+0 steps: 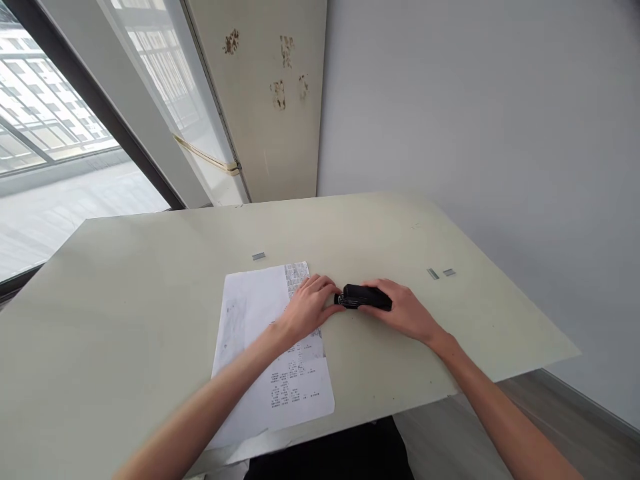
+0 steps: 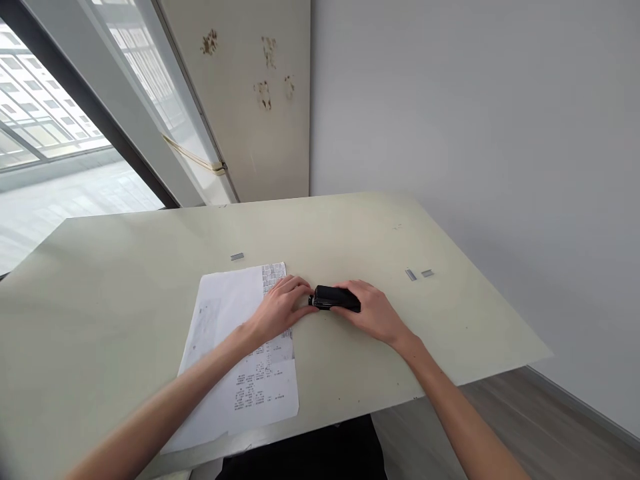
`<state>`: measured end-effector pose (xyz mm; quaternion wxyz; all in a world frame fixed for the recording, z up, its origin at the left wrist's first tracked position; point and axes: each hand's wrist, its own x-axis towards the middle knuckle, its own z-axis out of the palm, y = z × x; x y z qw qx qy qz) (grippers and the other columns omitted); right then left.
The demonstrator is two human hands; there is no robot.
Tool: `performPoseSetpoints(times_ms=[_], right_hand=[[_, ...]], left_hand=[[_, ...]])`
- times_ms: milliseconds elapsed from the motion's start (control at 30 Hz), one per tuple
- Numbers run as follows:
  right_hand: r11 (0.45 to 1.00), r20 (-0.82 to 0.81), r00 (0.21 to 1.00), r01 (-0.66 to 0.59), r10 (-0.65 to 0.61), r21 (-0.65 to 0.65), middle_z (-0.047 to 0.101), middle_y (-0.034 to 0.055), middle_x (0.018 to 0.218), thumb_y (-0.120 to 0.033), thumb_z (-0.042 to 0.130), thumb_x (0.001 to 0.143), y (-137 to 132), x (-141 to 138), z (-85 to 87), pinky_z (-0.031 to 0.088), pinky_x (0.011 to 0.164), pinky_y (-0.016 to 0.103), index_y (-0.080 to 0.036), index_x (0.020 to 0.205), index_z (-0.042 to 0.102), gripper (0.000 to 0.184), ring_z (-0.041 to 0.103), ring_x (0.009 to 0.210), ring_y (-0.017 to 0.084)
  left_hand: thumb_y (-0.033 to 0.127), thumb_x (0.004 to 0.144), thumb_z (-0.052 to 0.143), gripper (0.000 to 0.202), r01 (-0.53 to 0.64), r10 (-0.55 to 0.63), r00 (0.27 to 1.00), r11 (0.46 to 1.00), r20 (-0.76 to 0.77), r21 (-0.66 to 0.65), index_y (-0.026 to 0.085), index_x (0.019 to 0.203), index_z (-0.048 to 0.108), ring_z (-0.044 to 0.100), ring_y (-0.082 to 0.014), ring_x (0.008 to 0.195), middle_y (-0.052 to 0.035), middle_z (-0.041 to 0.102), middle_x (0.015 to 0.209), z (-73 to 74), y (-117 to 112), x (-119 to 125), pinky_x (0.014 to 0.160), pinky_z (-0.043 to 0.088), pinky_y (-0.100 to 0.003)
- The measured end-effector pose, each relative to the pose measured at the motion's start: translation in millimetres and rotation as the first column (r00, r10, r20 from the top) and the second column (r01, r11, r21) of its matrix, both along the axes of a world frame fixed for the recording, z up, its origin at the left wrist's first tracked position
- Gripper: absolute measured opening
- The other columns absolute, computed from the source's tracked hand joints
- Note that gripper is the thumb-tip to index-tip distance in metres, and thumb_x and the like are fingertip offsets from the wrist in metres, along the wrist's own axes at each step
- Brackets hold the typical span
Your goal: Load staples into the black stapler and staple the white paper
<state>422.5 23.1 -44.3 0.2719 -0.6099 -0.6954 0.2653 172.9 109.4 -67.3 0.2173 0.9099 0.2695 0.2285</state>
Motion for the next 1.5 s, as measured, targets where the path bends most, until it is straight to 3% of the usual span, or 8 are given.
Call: performPoseSetpoints(times_ms=[233, 467, 600, 733, 833, 933, 1333, 1500], right_hand=[[0.991, -0.066, 0.998, 0.018, -0.009, 0.132, 0.077, 0.0037, 0.107, -0.048, 0.069, 0.097, 5.9, -10.6, -13.1, 0.059, 0.086, 0.041, -0.031, 0.116, 0.071, 0.026, 0.071, 0.098, 0.026], [0.977, -0.148, 0.988, 0.067, -0.037, 0.202, 0.077, 0.0037, 0.107, -0.047, 0.072, 0.095, 3.1, -14.6, -20.5, 0.059, 0.087, 0.042, -0.032, 0.117, 0.072, 0.026, 0.071, 0.098, 0.027], [0.987, -0.158, 0.986, 0.07, -0.046, 0.148, 0.077, 0.0039, 0.111, -0.051, 0.073, 0.094, 3.9, -11.3, -15.2, 0.059, 0.09, 0.042, -0.032, 0.118, 0.073, 0.031, 0.072, 0.101, 0.027], [0.999, -0.196, 0.98, 0.036, -0.043, -0.035, 0.077, 0.0044, 0.121, -0.06, 0.065, 0.097, -2.2, 7.2, -11.5, 0.059, 0.091, 0.041, -0.032, 0.124, 0.073, 0.039, 0.072, 0.107, 0.028], [0.981, -0.276, 0.942, 0.168, -0.19, -0.1, 0.076, 0.006, 0.128, -0.062, 0.044, 0.106, -12.3, 19.8, -17.4, 0.056, 0.102, 0.043, -0.03, 0.126, 0.073, 0.048, 0.07, 0.119, 0.028], [0.958, -0.333, 0.898, 0.276, -0.287, -0.082, 0.075, 0.0071, 0.131, -0.061, 0.04, 0.108, -19.9, 21.1, -25.4, 0.051, 0.11, 0.043, -0.028, 0.127, 0.073, 0.05, 0.067, 0.126, 0.028], [0.946, -0.277, 0.912, 0.324, -0.302, 0.034, 0.078, 0.0079, 0.117, -0.058, 0.043, 0.108, -20.5, 14.1, -30.1, 0.056, 0.09, 0.036, -0.025, 0.121, 0.073, 0.046, 0.07, 0.105, 0.025], [0.975, -0.166, 0.962, 0.22, -0.216, 0.006, 0.078, 0.0068, 0.108, -0.061, 0.041, 0.107, -18.1, 11.5, -22.4, 0.058, 0.078, 0.037, -0.026, 0.127, 0.07, 0.05, 0.071, 0.093, 0.026]], left_hand=[[0.041, 0.101, 0.069, 0.02, -0.04, 0.04, 0.999, 0.999, 0.0, -0.002, 0.022, 0.104, 0.071, 0.063, -0.025, 0.102, -0.006, 0.071, 0.11, -2.0, -0.5, -0.5, 0.092, 0.052, -0.043], [0.041, 0.098, 0.075, 0.021, -0.044, 0.044, 0.999, 0.999, -0.022, -0.03, 0.022, 0.103, 0.071, 0.063, -0.0249, 0.102, -0.0049, 0.071, 0.11, -0.3, 1.0, 1.4, 0.092, 0.052, -0.042], [0.041, 0.096, 0.076, 0.021, -0.055, 0.054, 0.998, 0.998, -0.011, -0.036, 0.022, 0.102, 0.071, 0.063, -0.025, 0.102, -0.0045, 0.071, 0.112, -2.1, 1.9, 1.6, 0.093, 0.051, -0.043], [0.043, 0.098, 0.073, 0.021, -0.056, 0.057, 0.998, 0.998, 0.03, -0.031, 0.023, 0.104, 0.071, 0.064, -0.0249, 0.102, -0.0047, 0.071, 0.112, -5.2, 0.9, 1.1, 0.093, 0.051, -0.043], [0.044, 0.099, 0.072, 0.021, -0.055, 0.057, 0.997, 0.998, 0.057, -0.035, 0.024, 0.105, 0.071, 0.064, -0.0253, 0.101, -0.0047, 0.071, 0.112, -7.2, 0.9, 0.8, 0.092, 0.051, -0.043], [0.043, 0.099, 0.072, 0.021, -0.047, 0.05, 0.996, 0.998, 0.079, -0.039, 0.023, 0.106, 0.071, 0.064, -0.0252, 0.101, -0.0047, 0.071, 0.112, -7.4, 1.0, 0.4, 0.093, 0.051, -0.044], [0.04, 0.096, 0.076, 0.021, -0.054, 0.062, 0.994, 0.995, 0.088, -0.086, 0.024, 0.108, 0.071, 0.063, -0.0249, 0.103, -0.0038, 0.07, 0.111, -7.4, 2.4, 1.4, 0.097, 0.051, -0.044], [0.04, 0.096, 0.074, 0.02, -0.055, 0.063, 0.995, 0.994, 0.082, -0.095, 0.024, 0.107, 0.071, 0.064, -0.0252, 0.102, -0.0045, 0.07, 0.111, -4.0, 1.5, 1.6, 0.096, 0.052, -0.044]])
